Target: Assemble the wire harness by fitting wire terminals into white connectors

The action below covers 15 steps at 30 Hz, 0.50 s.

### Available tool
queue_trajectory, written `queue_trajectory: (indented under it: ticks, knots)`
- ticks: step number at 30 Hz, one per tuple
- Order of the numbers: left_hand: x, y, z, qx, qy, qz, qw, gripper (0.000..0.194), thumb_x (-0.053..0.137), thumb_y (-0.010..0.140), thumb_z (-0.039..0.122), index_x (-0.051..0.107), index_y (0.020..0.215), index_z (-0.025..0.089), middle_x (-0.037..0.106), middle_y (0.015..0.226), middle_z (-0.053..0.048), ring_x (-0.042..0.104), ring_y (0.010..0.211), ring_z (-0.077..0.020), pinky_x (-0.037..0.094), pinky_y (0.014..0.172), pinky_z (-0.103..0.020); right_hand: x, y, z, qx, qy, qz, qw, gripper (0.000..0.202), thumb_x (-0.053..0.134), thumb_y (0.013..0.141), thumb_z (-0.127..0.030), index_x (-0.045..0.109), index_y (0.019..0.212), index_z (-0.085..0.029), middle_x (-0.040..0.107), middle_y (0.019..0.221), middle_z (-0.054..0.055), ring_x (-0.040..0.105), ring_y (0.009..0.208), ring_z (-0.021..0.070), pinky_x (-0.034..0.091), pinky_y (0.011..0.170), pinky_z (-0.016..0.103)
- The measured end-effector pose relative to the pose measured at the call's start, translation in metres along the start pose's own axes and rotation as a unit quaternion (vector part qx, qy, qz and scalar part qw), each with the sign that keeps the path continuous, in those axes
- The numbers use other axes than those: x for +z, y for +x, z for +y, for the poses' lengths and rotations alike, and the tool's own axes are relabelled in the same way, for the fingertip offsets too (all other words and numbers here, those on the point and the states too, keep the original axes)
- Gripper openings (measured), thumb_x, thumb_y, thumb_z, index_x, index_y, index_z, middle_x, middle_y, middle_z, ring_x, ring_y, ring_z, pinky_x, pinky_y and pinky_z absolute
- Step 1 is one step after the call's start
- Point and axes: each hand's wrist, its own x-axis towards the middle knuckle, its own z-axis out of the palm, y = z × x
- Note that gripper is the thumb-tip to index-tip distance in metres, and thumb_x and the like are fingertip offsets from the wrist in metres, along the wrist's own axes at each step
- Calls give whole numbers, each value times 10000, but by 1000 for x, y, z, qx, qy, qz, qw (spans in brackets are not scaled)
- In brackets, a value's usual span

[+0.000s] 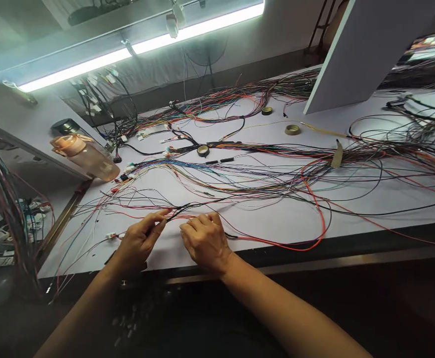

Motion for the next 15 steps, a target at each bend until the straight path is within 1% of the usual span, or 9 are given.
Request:
queue_trajectory:
  ticks: [3, 6, 11, 15]
  knots:
    - [1, -1, -1, 2, 8, 5, 1000, 200, 451, 960, 349, 593, 999, 215, 600, 1282, -80, 629, 1080, -218, 500, 940, -352, 3, -1, 1, 23, -20, 4, 1000, 187, 509, 933, -229, 648, 1056, -202, 713, 963, 22, 531, 840, 147, 245, 800, 360]
    - [2, -3, -3, 6, 8, 7, 1000, 199, 451, 959, 348, 595, 988, 214, 597, 1286, -83, 626, 1089, -221, 498, 948, -354, 5, -2, 1, 49, -35, 14, 998, 217, 522, 929, -222, 640, 1110, -205, 714, 1033, 29, 547, 878, 153, 249, 809, 367]
    - [7, -5, -9, 26, 3, 15, 1000, 213, 447, 961, 344, 601, 1015, 209, 574, 1314, -92, 582, 1171, -222, 471, 1005, -365, 4, -1, 2, 65, -54, 27, 996, 230, 510, 935, -223, 633, 1129, -227, 706, 1085, 8, 555, 955, 169, 265, 827, 365]
    - [12, -7, -16, 60, 18, 15, 998, 200, 445, 963, 318, 596, 1032, 208, 559, 1330, -98, 553, 1211, -220, 469, 1018, -371, 4, -1, 3, 68, -66, 39, 995, 220, 521, 930, -226, 645, 1111, -214, 700, 1101, 26, 548, 1021, 180, 271, 850, 364]
